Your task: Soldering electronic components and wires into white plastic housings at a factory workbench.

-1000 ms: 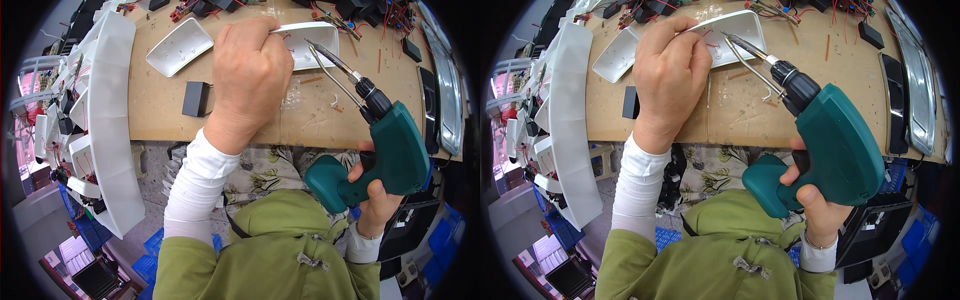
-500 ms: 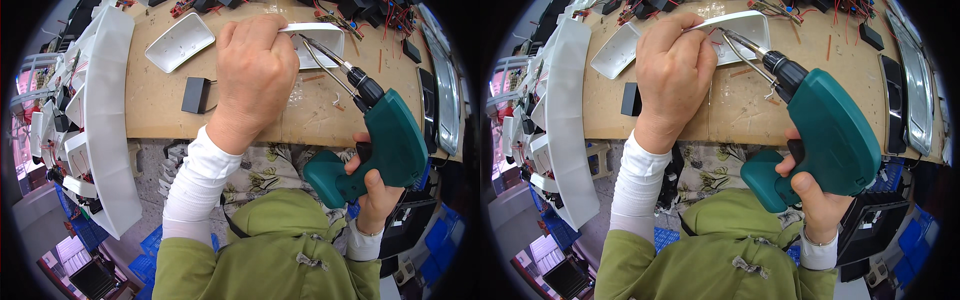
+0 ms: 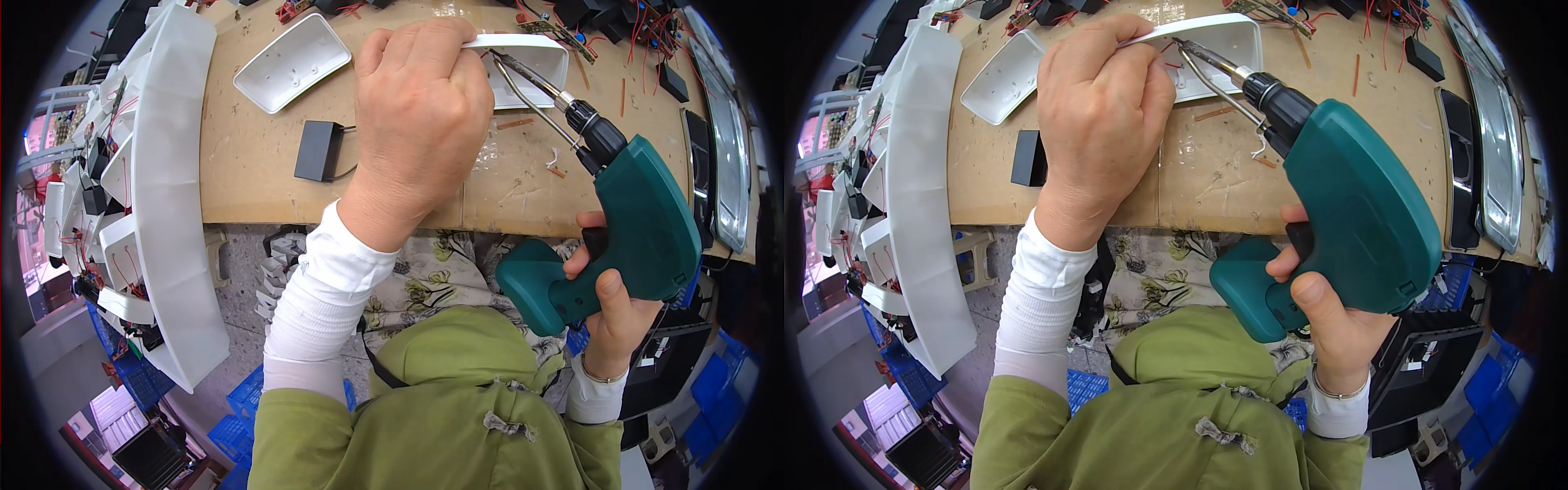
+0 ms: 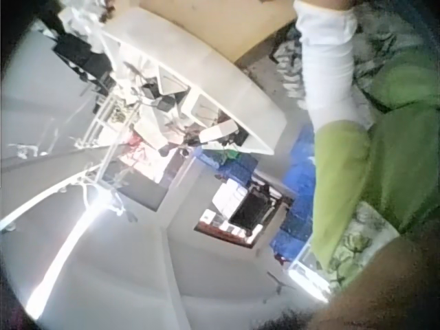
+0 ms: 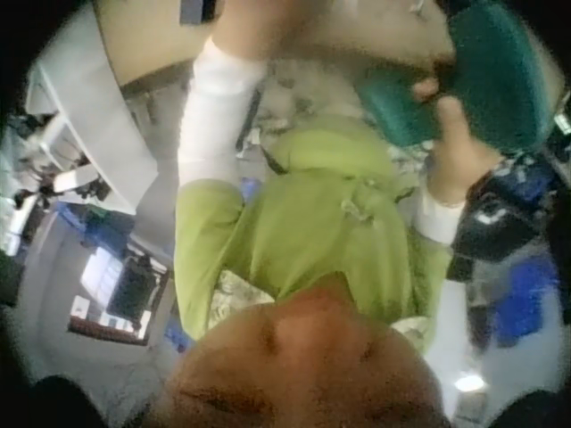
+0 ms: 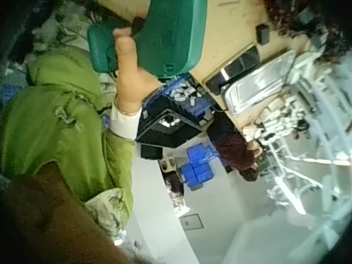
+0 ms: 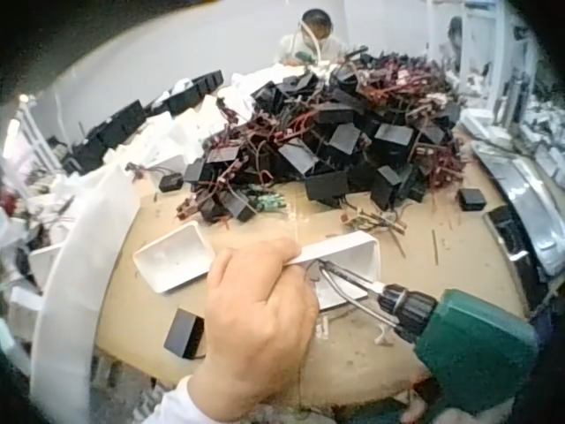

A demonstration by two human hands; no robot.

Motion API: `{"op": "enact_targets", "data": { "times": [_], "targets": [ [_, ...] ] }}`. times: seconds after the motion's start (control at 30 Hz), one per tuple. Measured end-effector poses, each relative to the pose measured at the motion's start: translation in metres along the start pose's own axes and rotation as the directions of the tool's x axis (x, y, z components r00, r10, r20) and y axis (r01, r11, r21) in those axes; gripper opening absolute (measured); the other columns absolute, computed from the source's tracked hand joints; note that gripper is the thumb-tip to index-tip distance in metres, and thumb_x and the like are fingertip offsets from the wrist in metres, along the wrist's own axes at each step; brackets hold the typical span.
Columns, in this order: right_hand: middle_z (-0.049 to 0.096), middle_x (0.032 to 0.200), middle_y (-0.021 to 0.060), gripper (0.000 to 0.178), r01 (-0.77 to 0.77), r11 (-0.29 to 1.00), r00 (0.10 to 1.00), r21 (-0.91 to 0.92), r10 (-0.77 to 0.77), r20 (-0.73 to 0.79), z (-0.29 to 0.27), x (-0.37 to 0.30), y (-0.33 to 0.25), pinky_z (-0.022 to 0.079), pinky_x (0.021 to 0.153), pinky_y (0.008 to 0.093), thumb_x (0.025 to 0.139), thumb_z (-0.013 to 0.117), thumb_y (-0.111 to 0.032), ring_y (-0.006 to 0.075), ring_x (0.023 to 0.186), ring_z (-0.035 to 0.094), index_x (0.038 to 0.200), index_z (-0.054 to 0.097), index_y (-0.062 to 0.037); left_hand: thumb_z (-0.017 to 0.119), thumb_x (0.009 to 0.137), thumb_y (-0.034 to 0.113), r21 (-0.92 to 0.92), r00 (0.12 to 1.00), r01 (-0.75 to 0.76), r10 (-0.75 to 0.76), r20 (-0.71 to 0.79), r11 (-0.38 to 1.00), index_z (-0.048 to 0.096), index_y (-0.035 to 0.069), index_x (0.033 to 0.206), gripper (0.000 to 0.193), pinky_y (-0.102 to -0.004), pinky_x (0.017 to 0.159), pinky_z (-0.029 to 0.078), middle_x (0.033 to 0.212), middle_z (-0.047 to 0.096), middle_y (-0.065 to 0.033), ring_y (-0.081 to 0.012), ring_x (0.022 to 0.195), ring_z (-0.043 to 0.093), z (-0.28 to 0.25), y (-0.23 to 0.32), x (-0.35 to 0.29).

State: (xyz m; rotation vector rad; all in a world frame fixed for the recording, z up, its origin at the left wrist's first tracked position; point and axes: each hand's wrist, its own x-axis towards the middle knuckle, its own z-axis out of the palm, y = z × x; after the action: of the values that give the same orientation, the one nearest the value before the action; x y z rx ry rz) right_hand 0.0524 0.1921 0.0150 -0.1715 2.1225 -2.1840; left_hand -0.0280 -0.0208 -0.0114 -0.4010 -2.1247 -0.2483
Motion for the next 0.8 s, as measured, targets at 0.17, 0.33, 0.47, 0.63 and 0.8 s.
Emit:
{"op": "enact_targets", "data": {
  "times": [0.17, 0.33, 0.47, 0.63, 0.8],
  "targets": [
    [0.053, 0.102, 0.0229, 0.065, -0.001, 1.000, 1.000, 0.010, 0.001, 0.006, -0.001, 0.001, 0.001, 0.046, 0.056, 0.0245, 0.076, 0.064, -0.030, 0.0158, 0.066, 0.056, 0.121, 0.036, 0.0075, 0.054, 0.063, 0.004, -0.018, 1.000, 0.014, -0.014, 0.000, 1.000, 0.054, 0.001, 0.064, 0.003, -0.0339, 0.071, 0.037, 0.083, 0.056, -0.0067, -0.0203, 0.077, 0.054, -0.007, 0.004, 0.004],
    [0.053, 0.103, 0.0237, 0.066, -0.008, 1.000, 1.000, 0.015, 0.008, 0.005, -0.004, -0.003, 0.002, 0.046, 0.056, 0.0245, 0.076, 0.065, -0.030, 0.0163, 0.066, 0.056, 0.122, 0.035, 0.0072, 0.054, 0.063, 0.004, -0.039, 0.999, 0.035, -0.035, 0.008, 0.999, 0.053, 0.001, 0.064, 0.004, -0.0344, 0.071, 0.037, 0.084, 0.056, -0.0082, -0.0216, 0.077, 0.054, -0.009, 0.005, 0.004],
    [0.053, 0.103, 0.0239, 0.065, 0.010, 1.000, 1.000, 0.023, -0.011, 0.002, -0.004, -0.004, 0.003, 0.047, 0.056, 0.0245, 0.077, 0.064, -0.029, 0.0164, 0.066, 0.057, 0.122, 0.034, 0.0068, 0.054, 0.063, 0.005, -0.021, 0.999, 0.034, -0.034, -0.009, 0.999, 0.053, 0.001, 0.064, 0.004, -0.0348, 0.071, 0.037, 0.084, 0.056, -0.0082, -0.0218, 0.078, 0.054, -0.008, 0.006, 0.003],
    [0.052, 0.103, 0.0244, 0.065, 0.003, 1.000, 1.000, 0.023, -0.003, 0.002, -0.004, -0.003, 0.005, 0.047, 0.056, 0.0248, 0.077, 0.064, -0.029, 0.0165, 0.066, 0.057, 0.123, 0.034, 0.0067, 0.057, 0.064, 0.001, -0.100, 0.997, 0.028, -0.021, 0.074, 0.995, 0.052, 0.000, 0.066, 0.006, -0.0359, 0.065, 0.038, 0.085, 0.054, -0.0141, -0.0268, 0.072, 0.050, -0.022, 0.012, 0.019],
    [0.052, 0.103, 0.0244, 0.065, -0.001, 1.000, 1.000, 0.027, 0.001, 0.005, -0.005, -0.002, 0.003, 0.047, 0.056, 0.0247, 0.077, 0.064, -0.029, 0.0164, 0.066, 0.057, 0.122, 0.034, 0.0069, 0.058, 0.063, -0.002, 0.022, 0.985, -0.013, 0.010, 0.172, 1.000, 0.052, -0.002, 0.067, 0.007, -0.0351, 0.063, 0.039, 0.083, 0.055, -0.0149, -0.0272, 0.070, 0.051, -0.031, 0.016, 0.028]
  ]
}}
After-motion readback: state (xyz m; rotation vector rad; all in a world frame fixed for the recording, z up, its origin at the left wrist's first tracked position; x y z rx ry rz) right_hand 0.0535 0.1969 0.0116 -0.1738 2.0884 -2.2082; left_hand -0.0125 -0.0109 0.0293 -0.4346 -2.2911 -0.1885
